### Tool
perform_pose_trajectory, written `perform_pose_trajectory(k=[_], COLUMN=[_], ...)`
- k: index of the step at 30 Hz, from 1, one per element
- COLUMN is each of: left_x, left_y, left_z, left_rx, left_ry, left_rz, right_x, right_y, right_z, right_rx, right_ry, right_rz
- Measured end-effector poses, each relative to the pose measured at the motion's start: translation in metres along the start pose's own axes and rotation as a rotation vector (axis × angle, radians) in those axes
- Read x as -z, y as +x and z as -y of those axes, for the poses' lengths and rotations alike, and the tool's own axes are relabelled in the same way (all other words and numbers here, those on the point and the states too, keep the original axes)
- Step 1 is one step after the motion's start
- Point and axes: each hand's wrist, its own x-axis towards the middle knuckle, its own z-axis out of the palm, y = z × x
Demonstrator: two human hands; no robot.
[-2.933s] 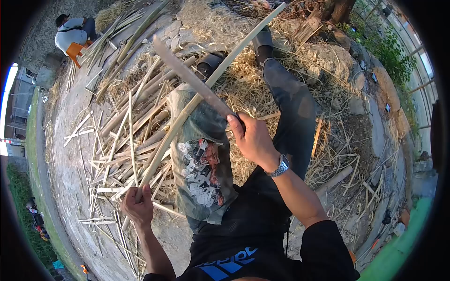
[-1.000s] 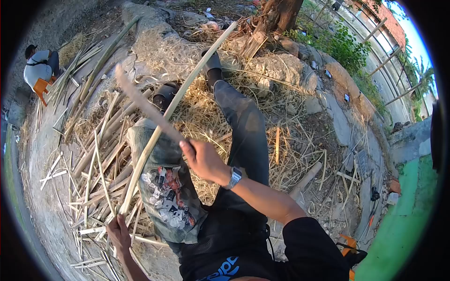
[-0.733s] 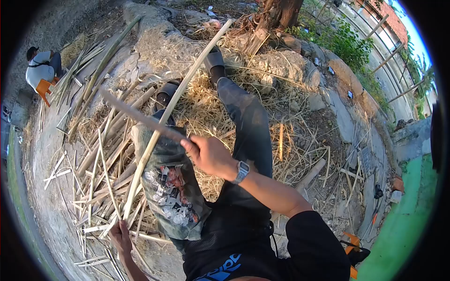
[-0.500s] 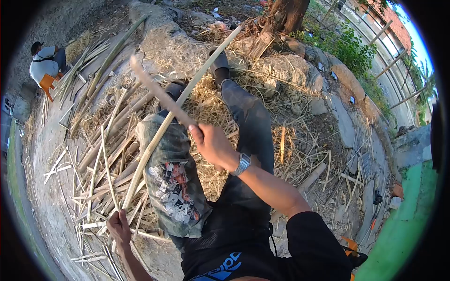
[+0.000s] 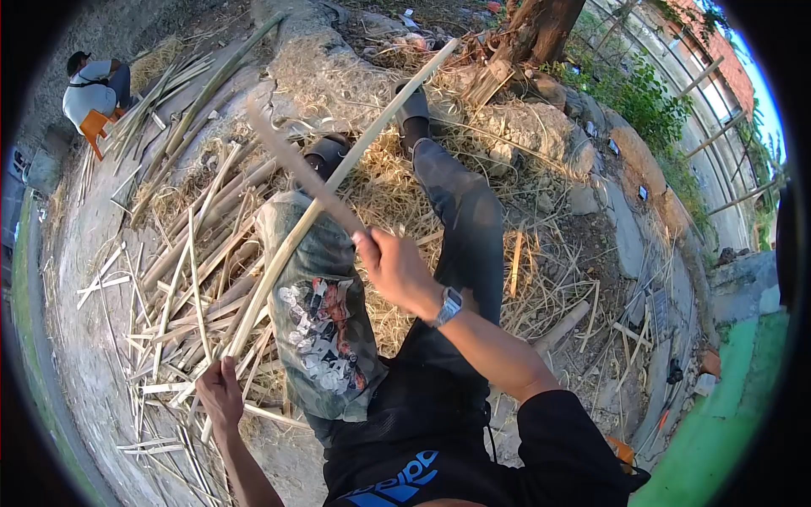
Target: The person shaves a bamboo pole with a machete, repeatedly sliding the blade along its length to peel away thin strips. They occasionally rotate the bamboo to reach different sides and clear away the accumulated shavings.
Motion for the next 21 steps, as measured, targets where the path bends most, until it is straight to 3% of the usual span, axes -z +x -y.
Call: perform_pose_trajectory(k=[2,3,5,6,9,11,13,17,19,21], left_x=[0.0,0.0,0.001,0.0,0.006,-0.001,-0.007,-0.009,-0.004,0.0], left_y=[0.003,0.004,-0.002,-0.005,-0.004,-0.002,0.002,0.007,0.003,0.003], left_z=[-0.009,-0.012,-0.007,0.001,0.011,0.002,0.001,-0.003,-0.009,-0.014], left_rx=[-0.008,0.029,0.08,0.062,0.007,-0.046,-0.077,-0.132,-0.064,-0.05], left_ry=[0.036,-0.038,-0.107,-0.102,-0.034,0.013,0.049,0.088,0.067,0.045], left_rz=[0.009,0.055,0.099,0.1,0.086,-0.008,-0.021,-0.04,0.009,-0.018], right_x=[-0.024,-0.027,-0.017,-0.011,0.026,0.036,0.016,-0.018,-0.007,0.007], right_y=[-0.045,-0.056,-0.055,-0.044,0.004,0.022,0.009,-0.043,-0.029,-0.001], right_z=[0.023,0.026,0.019,0.005,-0.016,-0.02,-0.011,0.016,0.011,-0.001], right_rx=[0.017,0.094,0.06,0.113,0.026,-0.057,-0.005,0.081,0.11,0.075], right_ry=[0.058,0.06,-0.062,-0.071,-0.027,-0.025,0.046,0.002,-0.032,-0.059], right_rz=[0.205,0.247,0.256,0.218,-0.021,-0.072,-0.057,0.228,0.183,0.013])
